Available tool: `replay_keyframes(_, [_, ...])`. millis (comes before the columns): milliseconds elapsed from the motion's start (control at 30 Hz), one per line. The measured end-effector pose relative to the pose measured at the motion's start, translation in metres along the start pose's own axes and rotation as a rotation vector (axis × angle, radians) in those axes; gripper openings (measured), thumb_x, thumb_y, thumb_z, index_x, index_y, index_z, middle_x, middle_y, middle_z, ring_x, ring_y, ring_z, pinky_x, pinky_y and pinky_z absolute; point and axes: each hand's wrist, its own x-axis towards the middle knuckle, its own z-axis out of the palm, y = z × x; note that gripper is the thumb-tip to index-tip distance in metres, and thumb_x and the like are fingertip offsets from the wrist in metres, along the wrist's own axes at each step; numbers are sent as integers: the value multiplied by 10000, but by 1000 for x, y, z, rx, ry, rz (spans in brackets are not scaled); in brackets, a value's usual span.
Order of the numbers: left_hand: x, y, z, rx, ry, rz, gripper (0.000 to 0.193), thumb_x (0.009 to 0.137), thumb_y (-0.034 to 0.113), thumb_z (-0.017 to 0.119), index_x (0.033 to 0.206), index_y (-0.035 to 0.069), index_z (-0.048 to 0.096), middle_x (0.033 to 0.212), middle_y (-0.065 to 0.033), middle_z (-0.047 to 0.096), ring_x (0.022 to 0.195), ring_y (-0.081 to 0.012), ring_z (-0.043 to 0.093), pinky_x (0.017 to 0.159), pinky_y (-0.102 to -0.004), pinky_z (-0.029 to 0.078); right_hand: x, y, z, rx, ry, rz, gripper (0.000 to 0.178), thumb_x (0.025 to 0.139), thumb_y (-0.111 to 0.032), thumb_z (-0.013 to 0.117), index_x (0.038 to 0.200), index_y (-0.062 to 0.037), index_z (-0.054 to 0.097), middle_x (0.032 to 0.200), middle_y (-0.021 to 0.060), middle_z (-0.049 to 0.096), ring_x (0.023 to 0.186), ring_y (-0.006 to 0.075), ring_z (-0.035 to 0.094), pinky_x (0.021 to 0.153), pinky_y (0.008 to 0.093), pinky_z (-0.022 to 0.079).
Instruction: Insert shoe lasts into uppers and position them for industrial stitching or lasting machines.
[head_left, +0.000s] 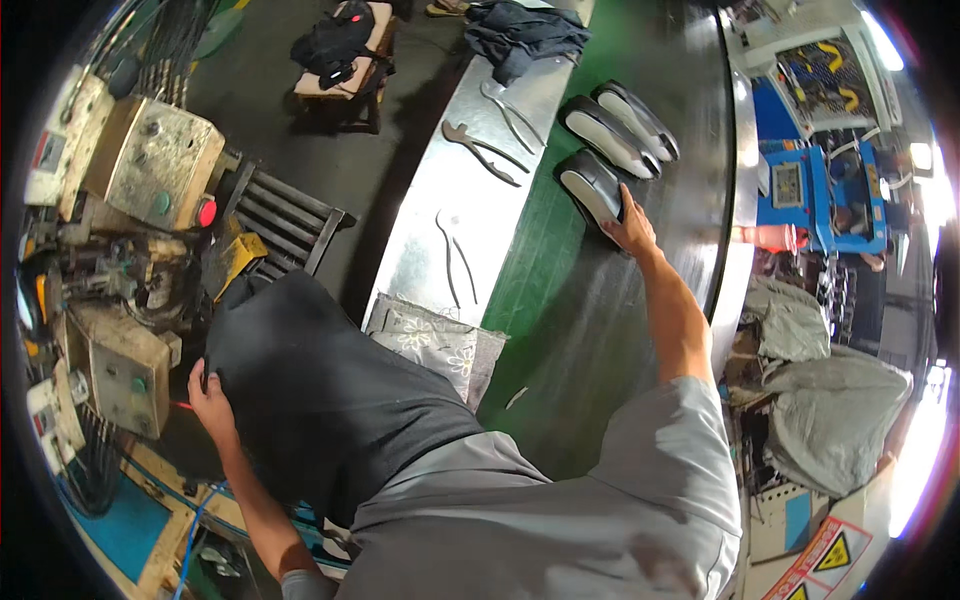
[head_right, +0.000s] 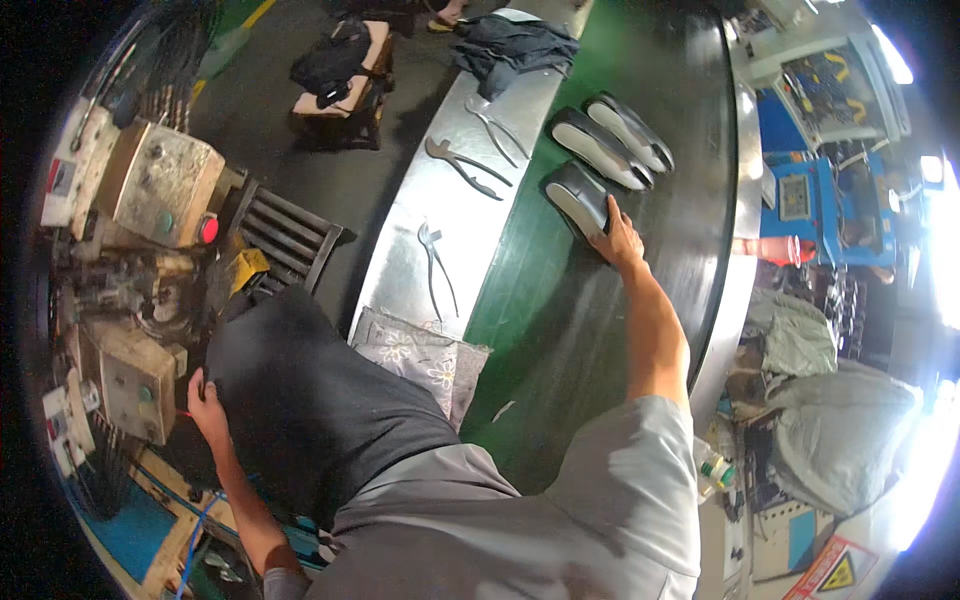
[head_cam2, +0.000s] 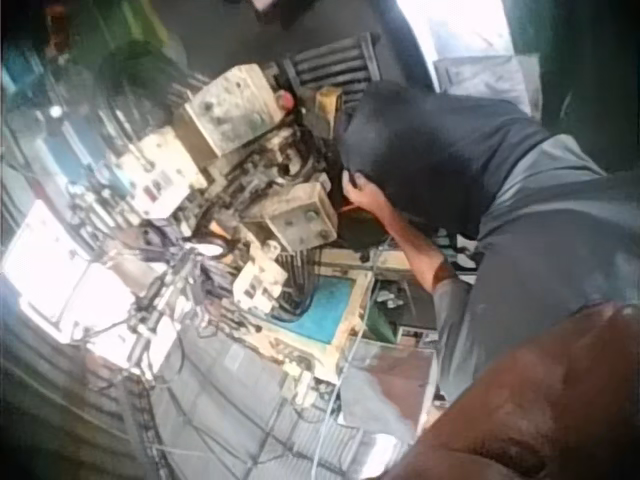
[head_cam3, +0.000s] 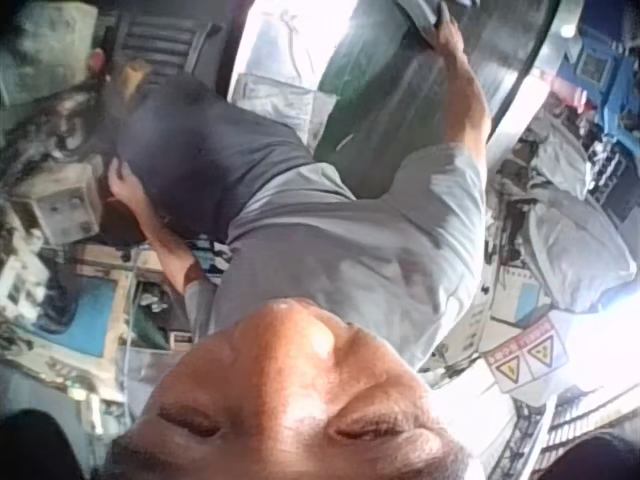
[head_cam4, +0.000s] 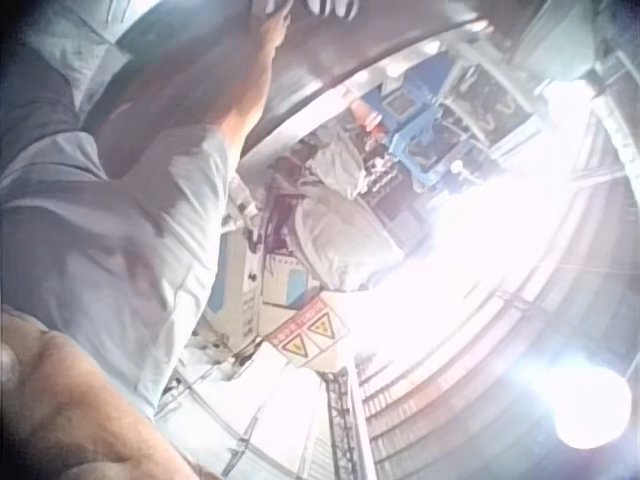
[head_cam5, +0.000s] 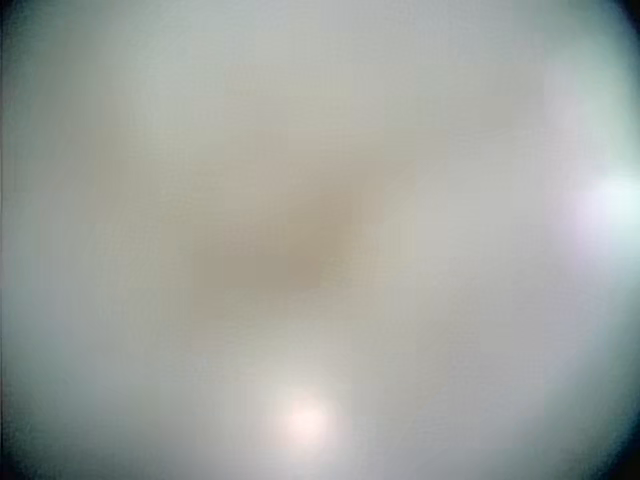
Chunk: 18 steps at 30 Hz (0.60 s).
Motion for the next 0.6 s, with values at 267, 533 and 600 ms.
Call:
replay_keyframes(267, [-44,146,76,-566,-301,-44,425,1077,-45,558,1500,-55,591,1437,-177,680,1322,-246,674,1170,-354,492,-56,-29,41,804,-87,134,975,920,-309,882,1704,-66,356,1499,218,641,1313,350,666,1095,445,550])
replay_keyframes(533, [-79,267,158,-978,-808,-82,882,1014,234,796,1711,15,303,1693,-236,417,1575,-311,412,1268,-440,387,-198,-240,14,1420,-438,13,687,1076,-373,731,1585,-7,451,1434,141,641,1290,262,629,1103,435,522])
replay_keyframes(600, [-81,284,157,-992,-806,-25,954,1019,288,800,1732,13,228,1737,-235,337,1612,-327,328,1299,-458,324,-217,-297,14,1511,-580,-58,788,1092,-453,692,1625,66,432,1443,192,647,1347,279,593,1174,412,451])
